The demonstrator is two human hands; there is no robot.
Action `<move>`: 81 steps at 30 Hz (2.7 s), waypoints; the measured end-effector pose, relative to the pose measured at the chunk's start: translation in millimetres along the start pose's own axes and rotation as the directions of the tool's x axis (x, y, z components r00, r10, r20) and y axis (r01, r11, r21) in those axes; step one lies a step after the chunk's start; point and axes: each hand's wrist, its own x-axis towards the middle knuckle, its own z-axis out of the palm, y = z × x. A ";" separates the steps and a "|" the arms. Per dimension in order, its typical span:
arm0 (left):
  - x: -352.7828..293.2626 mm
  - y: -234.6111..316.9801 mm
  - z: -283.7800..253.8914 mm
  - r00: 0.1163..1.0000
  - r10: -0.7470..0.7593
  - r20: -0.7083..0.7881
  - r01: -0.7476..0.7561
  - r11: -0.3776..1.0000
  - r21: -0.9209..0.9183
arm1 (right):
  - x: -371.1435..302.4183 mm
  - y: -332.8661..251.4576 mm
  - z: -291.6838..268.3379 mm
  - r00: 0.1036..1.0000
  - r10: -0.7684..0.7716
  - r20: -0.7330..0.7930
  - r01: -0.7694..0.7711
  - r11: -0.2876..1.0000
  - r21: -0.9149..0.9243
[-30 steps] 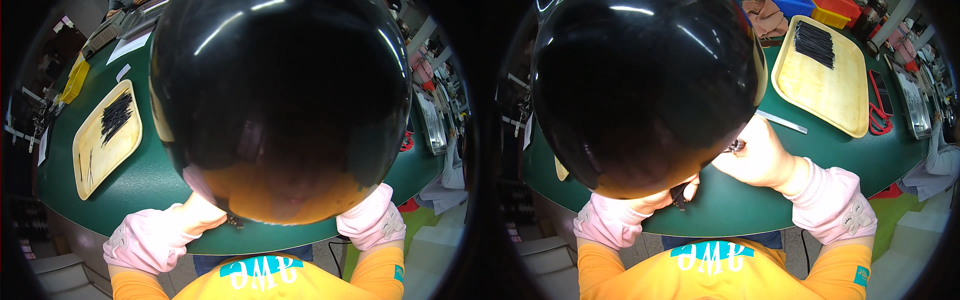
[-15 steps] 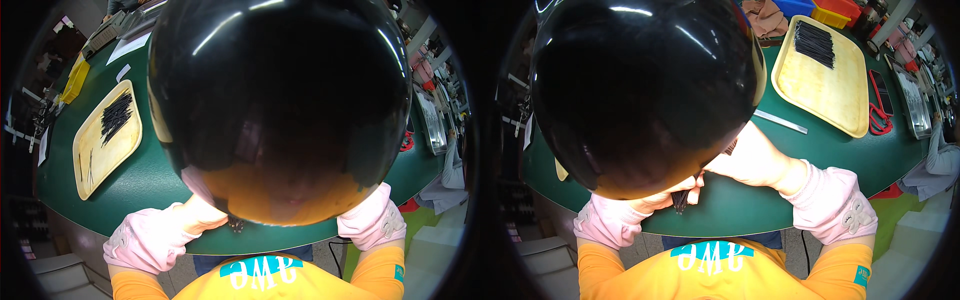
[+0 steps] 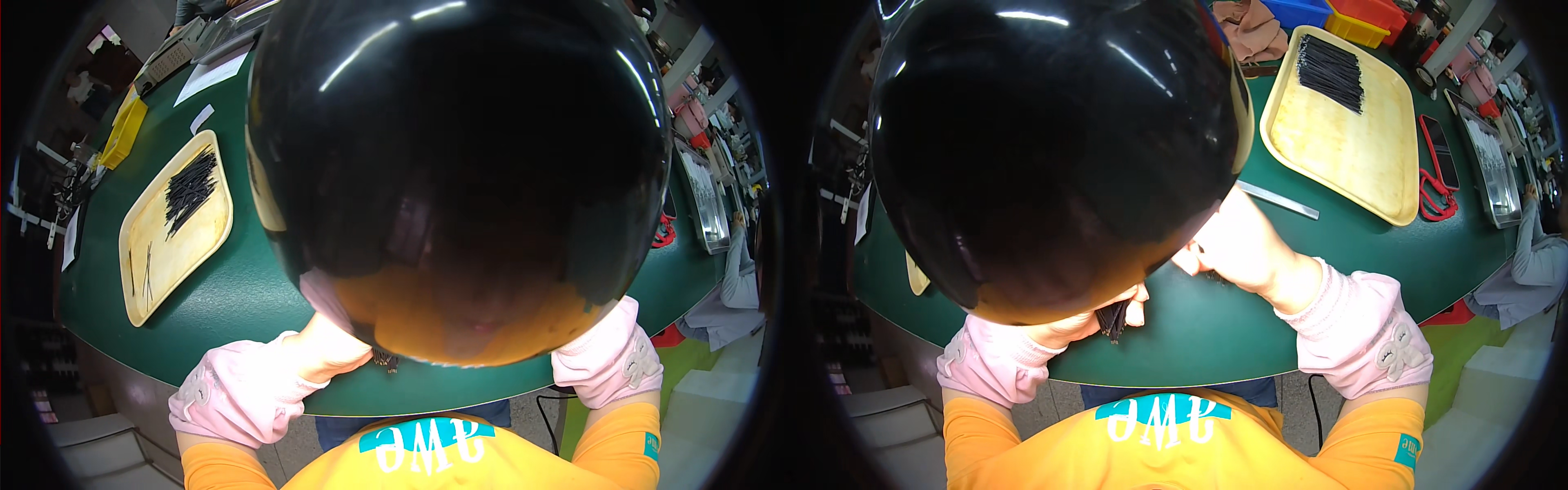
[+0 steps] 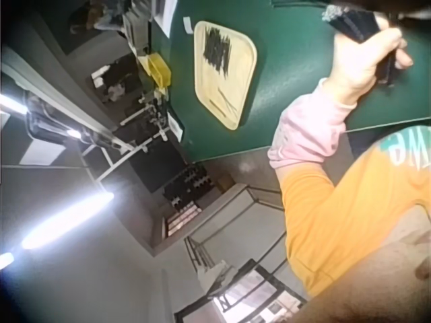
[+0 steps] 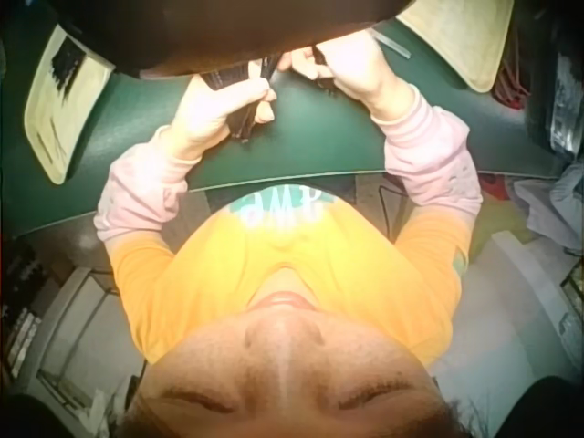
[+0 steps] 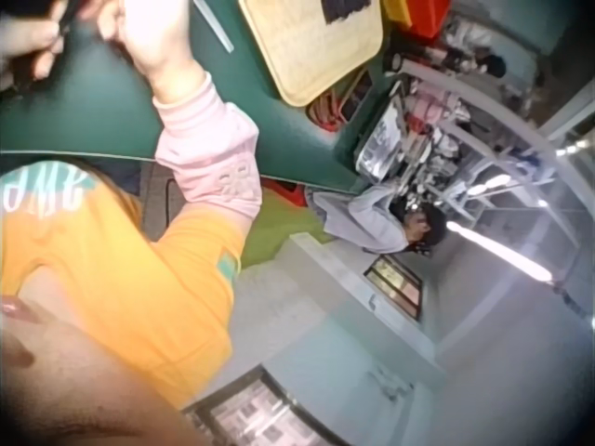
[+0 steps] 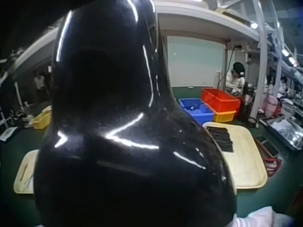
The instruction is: Manually assemble or sort small electronic components on a production line.
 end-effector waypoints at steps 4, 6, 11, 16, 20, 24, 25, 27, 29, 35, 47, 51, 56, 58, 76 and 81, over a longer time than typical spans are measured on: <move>16.0 -9.5 -3.5 0.998 -0.062 0.026 0.064 0.993 -0.100 | -4.9 -10.4 0.5 0.958 0.286 0.012 -0.287 0.957 0.052; -0.8 6.5 7.3 0.999 -0.041 0.002 0.041 0.992 -0.123 | 2.7 -7.3 17.7 0.989 0.150 0.008 -0.147 0.977 -0.153; -5.5 6.1 18.1 0.981 -0.163 -0.105 0.155 0.985 -0.078 | 3.7 -3.0 27.2 0.998 0.019 0.064 -0.012 0.994 -0.104; -6.3 12.3 18.9 0.937 -0.269 -0.222 0.298 0.948 0.111 | -0.3 -14.0 11.6 0.989 -0.099 0.112 0.147 0.770 -0.621; 0.8 16.8 22.9 0.977 -0.104 -0.184 0.162 0.929 0.334 | 1.8 -9.5 18.8 0.960 0.037 -0.277 -0.149 0.906 -0.395; 4.2 3.0 8.5 0.987 -0.133 -0.087 0.135 0.991 0.010 | 6.9 25.0 -0.8 0.941 -0.337 0.010 0.325 0.899 -0.293; -4.6 7.2 6.5 0.986 -0.132 -0.104 0.127 0.991 -0.051 | 8.0 18.9 3.0 0.977 -0.210 0.028 0.211 0.977 -0.022; -4.7 3.8 1.8 0.985 -0.149 -0.091 0.134 0.980 -0.150 | 4.5 7.5 6.9 0.993 -0.116 -0.035 0.118 0.992 0.054; 4.7 -6.7 -1.8 0.983 -0.175 -0.062 0.157 0.962 -0.223 | -2.6 -3.0 3.6 0.997 0.041 -0.060 -0.026 0.974 0.225; 0.4 2.0 0.8 0.992 -0.117 -0.042 0.109 0.980 -0.166 | 7.6 -1.4 31.7 0.995 0.098 0.020 -0.096 0.992 -0.085; 1.8 4.5 3.9 0.996 -0.075 -0.037 0.071 0.993 -0.098 | 8.0 -14.0 29.1 0.974 0.087 -0.207 -0.120 0.981 -0.152; 15.5 -5.4 2.7 0.996 -0.094 -0.002 0.093 0.990 -0.106 | -11.2 5.2 -10.7 0.995 0.058 -0.085 -0.057 0.998 0.020; 1.5 1.5 -0.1 0.997 -0.042 -0.058 0.038 0.997 -0.069 | -1.5 11.7 6.4 0.991 -0.065 -0.117 0.080 0.989 0.123; 2.4 -2.3 -3.2 0.999 -0.013 -0.035 0.010 0.998 -0.064 | -1.0 6.6 17.4 0.990 0.007 -0.141 0.025 0.974 0.225; 1.9 -10.5 -4.4 0.914 0.386 0.122 -0.389 0.754 0.530 | -2.1 -5.6 21.2 0.979 -0.149 -0.139 0.144 0.988 -0.047; 2.8 13.7 15.0 1.000 0.002 -0.015 0.005 0.880 0.476 | 3.1 11.2 13.1 0.969 -0.124 -0.213 0.028 0.914 -0.405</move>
